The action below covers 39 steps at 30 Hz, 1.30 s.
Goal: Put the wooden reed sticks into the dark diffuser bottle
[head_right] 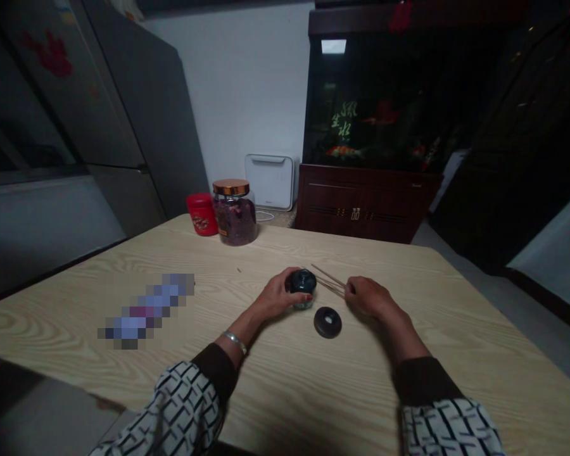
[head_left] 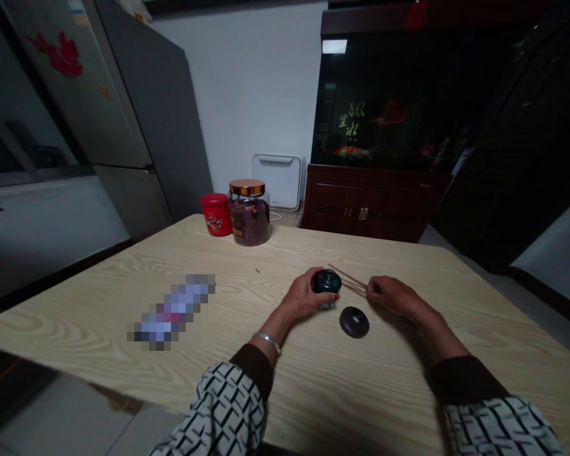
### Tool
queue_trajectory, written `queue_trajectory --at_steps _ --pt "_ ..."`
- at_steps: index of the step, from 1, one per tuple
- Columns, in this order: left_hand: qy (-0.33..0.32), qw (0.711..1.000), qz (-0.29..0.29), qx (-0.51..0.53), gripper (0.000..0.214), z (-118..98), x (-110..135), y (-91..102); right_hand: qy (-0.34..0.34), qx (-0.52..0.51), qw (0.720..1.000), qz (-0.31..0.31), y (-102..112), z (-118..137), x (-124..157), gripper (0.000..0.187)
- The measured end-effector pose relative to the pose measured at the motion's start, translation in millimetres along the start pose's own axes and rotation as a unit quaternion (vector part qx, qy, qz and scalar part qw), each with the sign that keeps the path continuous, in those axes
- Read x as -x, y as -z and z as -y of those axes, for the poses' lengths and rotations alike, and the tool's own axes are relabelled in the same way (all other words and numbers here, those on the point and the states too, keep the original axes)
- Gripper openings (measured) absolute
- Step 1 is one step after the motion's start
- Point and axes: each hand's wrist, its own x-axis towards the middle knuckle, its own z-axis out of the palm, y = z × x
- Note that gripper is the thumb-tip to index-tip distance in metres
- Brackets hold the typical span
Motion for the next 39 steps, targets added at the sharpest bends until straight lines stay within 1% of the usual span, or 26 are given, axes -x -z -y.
queue_trajectory --at_steps 2,3,4,5,6,8,9,10,11,13,16,19,23,25,29,33,39 --pt "0.003 1.000 -0.001 -0.001 0.071 1.0 -0.3 0.3 0.022 -0.078 0.995 -0.053 11.7 -0.8 0.4 0.010" --pt "0.004 1.000 0.001 -0.003 0.071 1.0 -0.4 0.6 0.032 -0.139 0.986 -0.090 19.8 0.9 1.0 0.011" --pt "0.005 1.000 0.002 -0.005 0.071 0.5 -0.3 0.8 0.039 -0.211 0.968 -0.128 29.2 4.9 1.9 0.013" --pt "0.006 1.000 0.003 -0.008 0.070 -0.4 -0.2 1.1 0.043 -0.286 0.943 -0.163 39.1 11.1 3.2 0.017" --pt "0.007 1.000 0.003 -0.010 0.070 -1.7 0.0 1.2 0.044 -0.368 0.910 -0.188 48.9 19.5 4.7 0.024" --pt "0.011 1.000 0.005 -0.011 0.070 -4.4 0.3 1.2 0.051 -0.499 0.837 -0.219 65.3 40.7 7.8 0.033" --pt "0.013 1.000 0.005 -0.007 0.070 -5.6 0.5 1.0 0.059 -0.538 0.811 -0.223 70.8 52.1 8.9 0.034" --pt "0.016 1.000 0.006 -0.001 0.070 -6.5 0.5 0.7 0.068 -0.561 0.794 -0.225 74.3 63.1 9.4 0.033" --pt "0.017 1.000 0.006 0.004 0.070 -7.0 0.6 0.4 0.078 -0.571 0.786 -0.226 75.7 72.9 9.4 0.032" --pt "0.013 1.000 0.005 0.013 0.070 -7.2 0.5 -0.1 0.104 -0.560 0.788 -0.233 73.9 87.6 7.7 0.029" --pt "0.003 1.000 0.004 0.013 0.069 -6.4 0.5 0.0 0.142 -0.520 0.803 -0.256 67.9 97.3 3.3 0.025" --pt "0.000 1.000 0.003 0.006 0.069 -5.1 0.6 0.4 0.161 -0.497 0.809 -0.269 66.1 97.5 0.4 0.024" --pt "0.006 1.000 0.003 0.011 0.071 -2.7 0.6 0.0 0.156 -0.490 0.810 -0.281 66.4 94.5 -1.3 0.022" --pt "0.005 1.000 0.002 0.008 0.072 -1.8 0.6 0.0 0.151 -0.492 0.811 -0.277 63.4 93.9 -3.3 0.021" --pt "0.000 1.000 -0.002 -0.011 0.072 -1.9 1.1 0.5 0.154 -0.489 0.821 -0.250 50.8 94.3 -9.7 0.023" --pt "0.000 1.000 -0.006 -0.010 0.071 -2.1 1.1 0.1 0.157 -0.460 0.848 -0.212 38.7 95.0 -14.0 0.025" --pt "0.008 1.000 0.001 -0.018 0.071 -4.1 0.8 1.0 0.159 -0.416 0.889 -0.105 29.6 93.0 -14.0 0.023"
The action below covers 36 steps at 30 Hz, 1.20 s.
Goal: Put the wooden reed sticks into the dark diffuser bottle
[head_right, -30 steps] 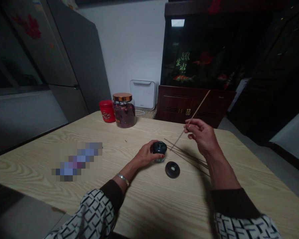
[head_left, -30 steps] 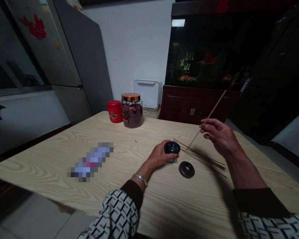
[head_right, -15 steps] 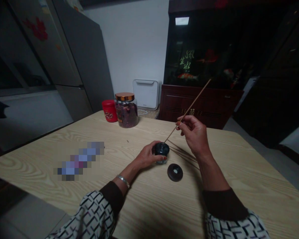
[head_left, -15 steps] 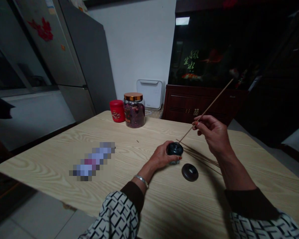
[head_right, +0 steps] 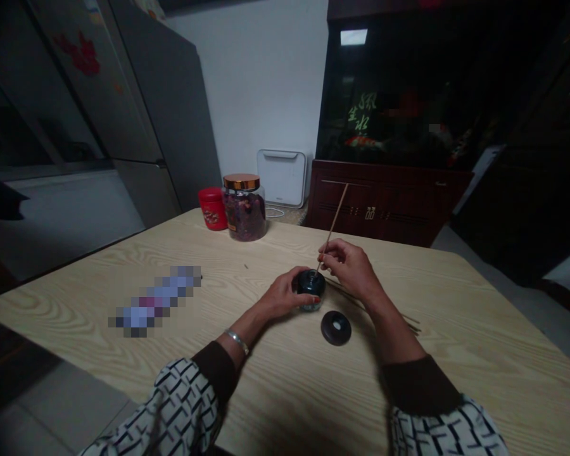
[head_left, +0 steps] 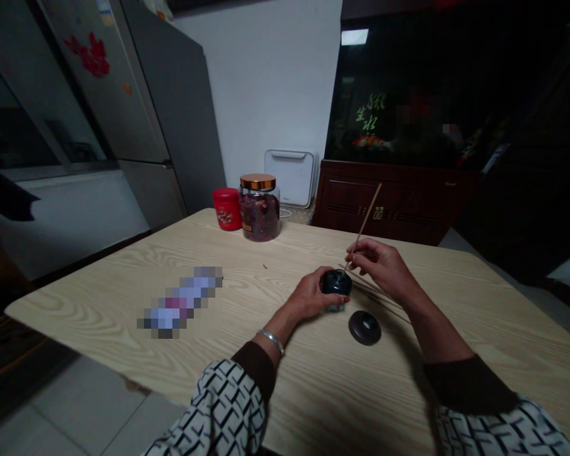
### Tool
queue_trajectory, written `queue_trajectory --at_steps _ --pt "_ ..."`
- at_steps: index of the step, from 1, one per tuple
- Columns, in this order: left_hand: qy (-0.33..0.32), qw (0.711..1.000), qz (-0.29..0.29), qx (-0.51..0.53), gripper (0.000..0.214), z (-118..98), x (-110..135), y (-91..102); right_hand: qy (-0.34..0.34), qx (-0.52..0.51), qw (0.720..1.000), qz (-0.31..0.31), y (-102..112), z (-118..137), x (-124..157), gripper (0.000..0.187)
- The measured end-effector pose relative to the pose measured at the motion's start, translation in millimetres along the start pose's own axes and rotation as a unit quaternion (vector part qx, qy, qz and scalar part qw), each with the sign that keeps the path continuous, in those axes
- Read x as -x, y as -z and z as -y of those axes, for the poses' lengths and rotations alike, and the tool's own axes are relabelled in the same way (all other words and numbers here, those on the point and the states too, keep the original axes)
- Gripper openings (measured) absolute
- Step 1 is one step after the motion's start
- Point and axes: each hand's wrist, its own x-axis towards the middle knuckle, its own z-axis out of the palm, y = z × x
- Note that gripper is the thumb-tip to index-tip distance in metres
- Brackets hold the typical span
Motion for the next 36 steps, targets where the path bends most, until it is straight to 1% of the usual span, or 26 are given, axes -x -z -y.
queue_trajectory --at_steps 4,7,9,10,11,13,14,15,16,19,23,28,36 --pt "-0.008 1.000 0.002 0.004 0.070 -1.6 0.7 0.9 -0.021 0.028 0.998 0.049 5.0 -0.5 0.0 0.026" --pt "-0.010 1.000 0.003 0.017 0.070 -1.1 0.6 0.3 -0.029 0.062 0.996 0.060 20.6 -3.2 -1.1 0.030" --pt "-0.009 1.000 0.005 0.024 0.070 -0.3 0.1 -0.3 -0.027 0.139 0.987 0.079 34.3 -9.7 -1.3 0.026" --pt "-0.009 1.000 0.006 0.026 0.070 -0.1 -0.2 -0.5 -0.030 0.204 0.974 0.093 40.5 -14.6 -0.9 0.023" --pt "-0.010 1.000 0.006 0.027 0.070 0.1 -0.3 -0.6 -0.039 0.280 0.953 0.108 45.4 -20.3 -0.1 0.019" --pt "-0.011 1.000 0.005 0.024 0.071 0.0 -0.4 -0.6 -0.075 0.421 0.895 0.130 50.0 -32.8 2.4 0.015" --pt "-0.010 1.000 0.005 0.021 0.071 -0.2 -0.2 -0.6 -0.095 0.468 0.868 0.137 49.8 -38.9 3.9 0.014" --pt "-0.010 1.000 0.003 0.017 0.070 -0.6 -0.1 -0.6 -0.110 0.496 0.849 0.143 48.2 -44.3 5.4 0.014" --pt "-0.011 1.000 0.000 0.014 0.070 -1.0 0.2 -0.5 -0.120 0.509 0.839 0.149 45.7 -48.8 6.8 0.014" --pt "-0.013 1.000 0.001 0.018 0.069 -1.4 0.5 -0.4 -0.126 0.512 0.836 0.154 37.2 -55.6 9.8 0.016" --pt "-0.015 1.000 0.004 0.024 0.070 0.6 -0.3 -0.8 -0.136 0.517 0.833 0.142 30.6 -54.0 11.8 0.017" --pt "-0.015 0.999 0.005 0.031 0.070 2.9 -0.9 -1.8 -0.117 0.512 0.842 0.126 29.0 -55.1 12.8 0.017" --pt "-0.016 0.999 0.003 0.032 0.070 2.8 -0.9 -1.5 -0.117 0.522 0.833 0.137 27.9 -57.2 14.8 0.021"
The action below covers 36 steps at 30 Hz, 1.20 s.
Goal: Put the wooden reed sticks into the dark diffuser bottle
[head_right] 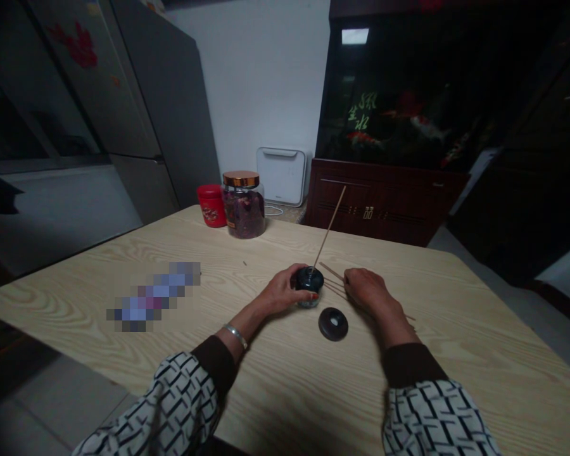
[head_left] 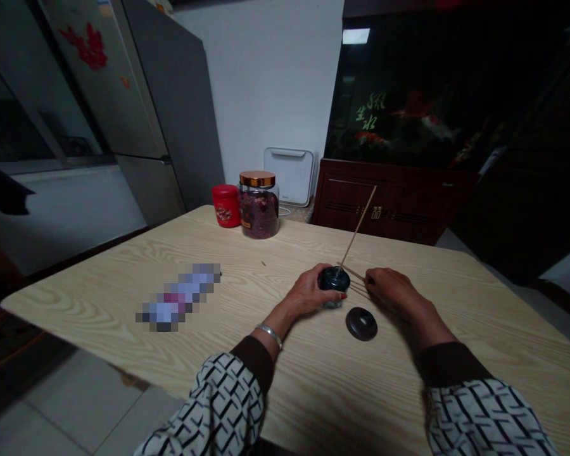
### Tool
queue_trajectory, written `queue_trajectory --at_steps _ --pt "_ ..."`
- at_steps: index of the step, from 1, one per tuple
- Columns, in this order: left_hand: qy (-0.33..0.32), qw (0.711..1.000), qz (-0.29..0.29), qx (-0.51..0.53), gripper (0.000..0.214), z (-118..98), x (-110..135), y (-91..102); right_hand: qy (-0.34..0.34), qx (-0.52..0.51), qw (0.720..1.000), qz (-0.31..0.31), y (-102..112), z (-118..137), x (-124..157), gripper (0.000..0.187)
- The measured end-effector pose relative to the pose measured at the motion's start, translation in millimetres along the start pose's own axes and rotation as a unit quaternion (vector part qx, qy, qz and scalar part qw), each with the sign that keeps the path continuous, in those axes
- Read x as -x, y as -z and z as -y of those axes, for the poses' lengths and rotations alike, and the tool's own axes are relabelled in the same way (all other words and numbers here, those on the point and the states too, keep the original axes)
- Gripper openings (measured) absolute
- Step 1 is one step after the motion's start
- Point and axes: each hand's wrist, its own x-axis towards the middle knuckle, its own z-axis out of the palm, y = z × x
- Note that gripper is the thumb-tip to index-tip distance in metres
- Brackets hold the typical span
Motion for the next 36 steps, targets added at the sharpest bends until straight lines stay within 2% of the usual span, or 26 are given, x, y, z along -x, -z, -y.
queue_trajectory --at_steps 3,6,8,10,13,15,16,19,21,22,24,27,29,36 --pt "-0.001 1.000 0.001 0.001 0.069 0.1 -0.1 0.2 0.000 -0.017 1.000 -0.002 -5.4 -4.1 -4.9 0.021" --pt "-0.004 1.000 0.002 -0.009 0.069 0.0 0.1 0.3 0.026 -0.097 0.994 -0.032 -8.4 -12.2 -14.2 0.020" --pt "-0.003 1.000 0.001 -0.014 0.070 -0.5 0.4 0.6 0.055 -0.193 0.977 -0.072 -5.9 -17.6 -19.6 0.019" --pt "0.000 1.000 0.003 -0.015 0.070 -1.3 0.7 1.1 0.067 -0.304 0.942 -0.123 0.5 -21.2 -22.1 0.017" --pt "-0.001 1.000 0.008 -0.019 0.070 -2.6 1.2 1.9 0.038 -0.455 0.868 -0.196 16.5 -21.8 -19.1 0.018" --pt "-0.003 1.000 0.008 -0.020 0.070 -3.1 1.3 2.2 0.014 -0.541 0.804 -0.245 30.4 -19.6 -14.0 0.019" --pt "-0.003 1.000 0.006 -0.020 0.070 -3.0 1.3 2.2 0.005 -0.582 0.764 -0.279 37.8 -18.1 -11.0 0.019" --pt "0.002 1.000 0.005 -0.017 0.070 -2.2 0.9 1.5 0.004 -0.691 0.618 -0.374 59.7 -12.3 -2.1 0.017" --pt "0.004 1.000 0.004 -0.011 0.070 -1.3 0.7 1.2 0.021 -0.743 0.541 -0.393 71.3 -6.4 3.6 0.017" --pt "0.004 1.000 0.004 -0.008 0.070 -0.8 0.7 1.2 0.031 -0.761 0.516 -0.391 75.7 -2.4 6.2 0.016" --pt "0.002 1.000 0.004 -0.008 0.070 0.0 0.8 1.5 0.046 -0.785 0.483 -0.386 81.3 8.0 10.7 0.015" --pt "-0.001 1.000 0.007 -0.013 0.071 1.4 0.6 2.2 0.056 -0.798 0.462 -0.384 82.7 26.9 14.6 0.015" --pt "0.000 1.000 0.008 -0.010 0.071 2.5 0.1 2.1 0.059 -0.797 0.463 -0.383 80.5 38.3 14.9 0.017" --pt "-0.009 1.000 0.003 -0.011 0.070 1.8 -0.3 0.9 0.078 -0.770 0.518 -0.365 62.3 60.4 8.2 0.023"
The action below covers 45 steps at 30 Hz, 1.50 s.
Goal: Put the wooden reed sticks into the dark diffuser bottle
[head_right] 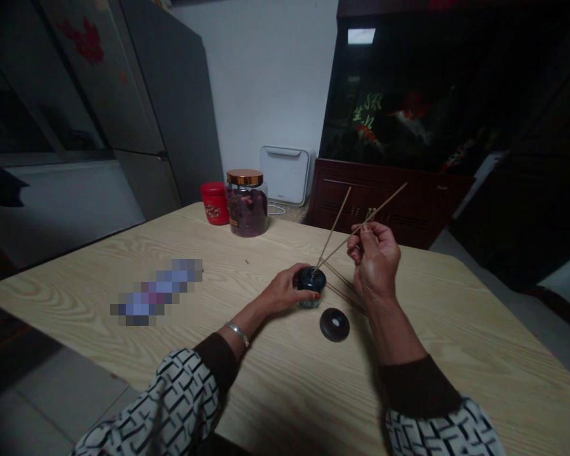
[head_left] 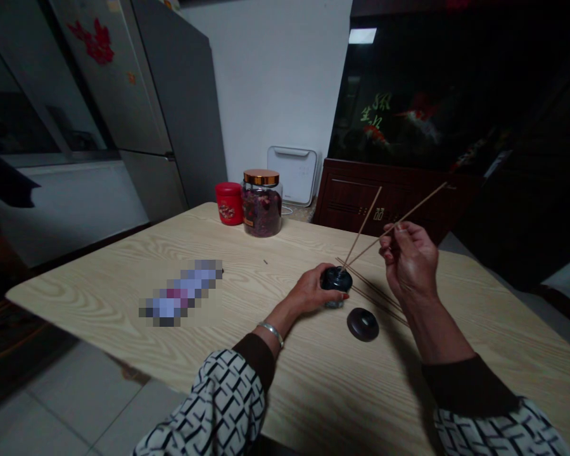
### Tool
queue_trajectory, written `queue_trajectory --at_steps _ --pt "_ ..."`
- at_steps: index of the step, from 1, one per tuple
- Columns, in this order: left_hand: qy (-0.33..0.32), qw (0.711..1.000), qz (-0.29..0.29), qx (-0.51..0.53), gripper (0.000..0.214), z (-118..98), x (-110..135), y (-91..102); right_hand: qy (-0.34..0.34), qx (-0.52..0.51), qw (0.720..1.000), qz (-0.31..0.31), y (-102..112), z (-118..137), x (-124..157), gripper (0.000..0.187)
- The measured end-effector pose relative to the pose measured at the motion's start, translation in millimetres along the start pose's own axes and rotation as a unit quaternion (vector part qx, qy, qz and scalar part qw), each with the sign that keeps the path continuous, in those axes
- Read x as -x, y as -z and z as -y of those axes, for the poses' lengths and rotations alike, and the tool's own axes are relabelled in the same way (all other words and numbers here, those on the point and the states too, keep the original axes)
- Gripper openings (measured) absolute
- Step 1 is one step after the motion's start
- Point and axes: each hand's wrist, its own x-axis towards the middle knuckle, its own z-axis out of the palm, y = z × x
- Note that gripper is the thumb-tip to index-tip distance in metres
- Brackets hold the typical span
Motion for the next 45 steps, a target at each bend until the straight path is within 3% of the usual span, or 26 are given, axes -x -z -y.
queue_trajectory --at_steps 6,9,12,13,14,15,18,19,21,23,32,36,37,39,41,43,45 --pt "-0.001 1.000 0.000 -0.012 0.070 -2.3 0.7 -0.1 -0.067 0.096 0.990 0.083 -1.7 -24.5 16.1 0.023" --pt "0.000 1.000 -0.004 -0.021 0.069 -3.5 0.9 0.3 -0.110 0.172 0.976 0.081 3.5 -32.7 16.9 0.022" --pt "0.005 1.000 -0.005 -0.023 0.071 -4.6 1.2 0.7 -0.074 0.264 0.960 0.053 22.7 -36.1 5.0 0.018" --pt "0.007 1.000 -0.002 -0.016 0.071 -4.7 1.3 0.7 -0.051 0.322 0.943 0.065 32.4 -36.8 -0.6 0.017" --pt "0.008 1.000 -0.001 -0.007 0.071 -4.7 1.3 0.5 -0.031 0.399 0.912 0.093 43.1 -37.7 -6.1 0.016" --pt "0.009 1.000 0.002 0.003 0.071 -4.4 1.3 0.2 -0.020 0.490 0.860 0.139 54.2 -39.0 -10.5 0.015" --pt "0.015 1.000 0.006 0.020 0.071 -3.0 1.1 -0.6 -0.038 0.714 0.647 0.265 81.3 -45.3 -14.5 0.019" --pt "0.017 1.000 0.005 0.021 0.071 -2.4 0.9 -0.7 -0.048 0.752 0.592 0.286 86.6 -47.9 -12.8 0.021" --pt "0.018 1.000 0.004 0.020 0.071 -1.5 0.6 -0.8 -0.055 0.788 0.532 0.304 91.6 -52.4 -7.7 0.025" --pt "0.015 1.000 0.003 0.017 0.070 -1.2 0.5 -0.6 -0.055 0.797 0.519 0.305 91.7 -55.4 -4.0 0.026" --pt "0.009 1.000 0.009 0.027 0.068 -2.5 0.9 -1.1 -0.111 0.772 0.547 0.305 95.4 -60.0 -9.7 0.021" --pt "0.013 1.000 0.002 0.024 0.068 -1.2 0.1 -1.3 -0.111 0.751 0.570 0.314 97.0 -59.9 -14.9 0.021" --pt "0.013 1.000 0.002 0.021 0.068 -1.6 0.1 -1.1 -0.104 0.739 0.587 0.314 96.8 -57.6 -18.4 0.022" --pt "0.010 1.000 0.004 0.010 0.068 -2.9 0.2 -0.6 -0.075 0.685 0.658 0.304 94.8 -48.7 -27.2 0.023" --pt "0.008 1.000 0.006 0.006 0.068 -4.0 0.4 -0.1 -0.047 0.581 0.768 0.265 88.4 -33.7 -35.3 0.020" --pt "0.011 1.000 0.006 0.008 0.069 -4.3 0.6 0.2 -0.040 0.452 0.871 0.189 76.3 -14.8 -38.6 0.021" --pt "0.015 1.000 0.004 0.005 0.070 -3.9 0.8 0.4 -0.043 0.325 0.940 0.097 59.8 3.6 -35.8 0.024"
